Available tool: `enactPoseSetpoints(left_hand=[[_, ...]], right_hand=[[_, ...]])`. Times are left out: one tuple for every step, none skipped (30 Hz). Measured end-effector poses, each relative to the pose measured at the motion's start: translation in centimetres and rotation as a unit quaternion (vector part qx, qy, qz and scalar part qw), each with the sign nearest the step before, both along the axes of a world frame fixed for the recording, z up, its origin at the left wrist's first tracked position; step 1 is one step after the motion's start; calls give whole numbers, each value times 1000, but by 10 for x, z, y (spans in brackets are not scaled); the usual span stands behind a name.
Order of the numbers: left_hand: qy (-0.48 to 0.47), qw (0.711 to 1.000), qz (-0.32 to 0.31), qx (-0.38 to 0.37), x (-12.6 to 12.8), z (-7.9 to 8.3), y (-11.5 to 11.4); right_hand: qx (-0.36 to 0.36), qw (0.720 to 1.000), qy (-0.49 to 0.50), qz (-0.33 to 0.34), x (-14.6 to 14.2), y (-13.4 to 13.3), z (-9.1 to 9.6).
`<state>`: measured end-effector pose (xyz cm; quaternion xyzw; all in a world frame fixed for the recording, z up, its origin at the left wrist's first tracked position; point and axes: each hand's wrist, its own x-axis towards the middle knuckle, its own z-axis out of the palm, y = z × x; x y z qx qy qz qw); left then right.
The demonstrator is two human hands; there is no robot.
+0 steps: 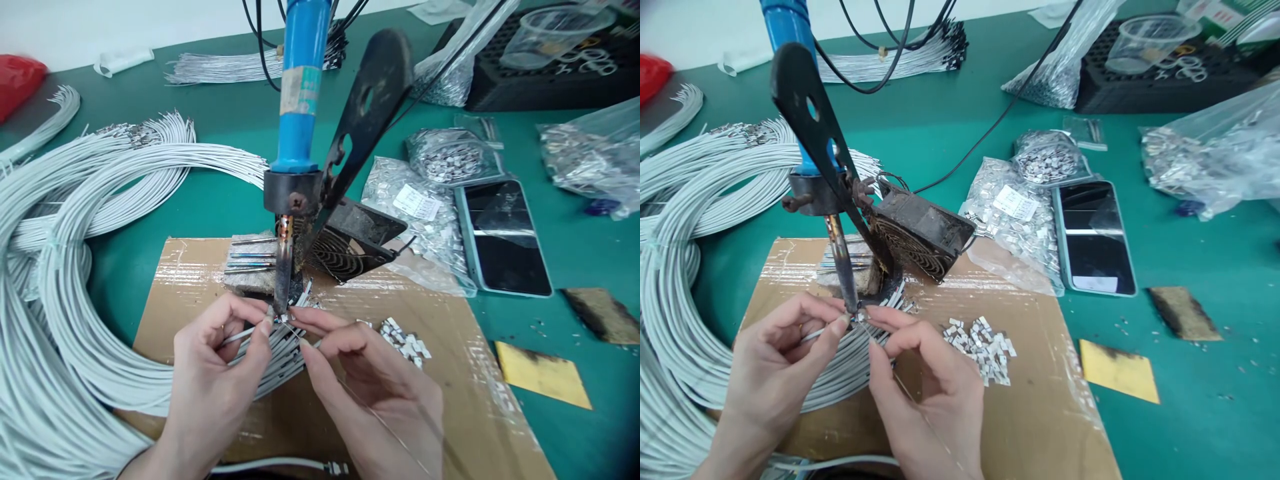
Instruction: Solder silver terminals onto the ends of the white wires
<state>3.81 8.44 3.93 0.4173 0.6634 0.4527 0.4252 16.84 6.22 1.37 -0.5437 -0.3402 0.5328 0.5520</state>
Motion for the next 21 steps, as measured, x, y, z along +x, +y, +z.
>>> enactPoseSetpoints(left_hand=[[1, 1000, 8, 0, 1, 1, -1], [1, 1000, 14, 1, 2, 1, -1], [-1, 1000, 17, 2, 3, 2, -1], [-4, 1000, 18, 3, 3, 3, -1], [-6, 1000, 19, 4, 4, 3, -1], [-7, 1000, 21, 5, 4, 3, -1], [-7, 1000, 21, 6, 4, 3, -1], [-6, 1000, 19, 6, 4, 2, -1], [-5, 1000, 16, 6, 3, 2, -1], [-3, 1000, 12, 5, 3, 1, -1], [2, 1000, 9, 4, 2, 0, -1], [6, 1000, 6, 2, 2, 0, -1], [11, 1000, 5, 2, 1, 0, -1], [16, 1000, 4, 2, 1, -1, -1], [20, 1000, 4, 2, 1, -1, -1], [21, 1000, 4, 4, 1, -1, -1], [22, 1000, 5, 5, 1, -1, -2], [22, 1000, 6, 6, 1, -1, -2], [21, 1000, 7, 6, 1, -1, -2], [20, 1000, 7, 7, 1, 0, -2], [20, 1000, 8, 8, 1, 0, -2]], right_hand=[[1, 1000, -1, -1, 0, 0, 0], [1, 1000, 0, -2, 0, 0, -1], [2, 1000, 1, -3, 0, 0, -1], [3, 1000, 3, -4, 0, 0, -1], [5, 1000, 3, -4, 0, 0, -1], [6, 1000, 1, -4, 0, 0, 0], [7, 1000, -2, -4, 0, 0, 0], [8, 1000, -5, -3, 0, 1, 0], [7, 1000, -7, -3, 0, 1, 0], [5, 1000, -8, -3, 0, 1, 0], [4, 1000, -6, -4, 0, 1, 0], [4, 1000, -5, -5, 0, 1, 0], [5, 1000, -3, -7, 0, 1, 0], [7, 1000, -1, -9, 0, 1, 0], [9, 1000, -1, -9, 0, 1, 0], [13, 1000, -1, -9, 0, 1, -1], [15, 1000, -1, -9, 0, 1, -1], [17, 1000, -3, -9, 0, 1, -1], [17, 1000, -5, -8, 0, 1, -1], [19, 1000, -7, -7, 0, 1, -1], [20, 1000, -9, -6, 0, 2, -1]])
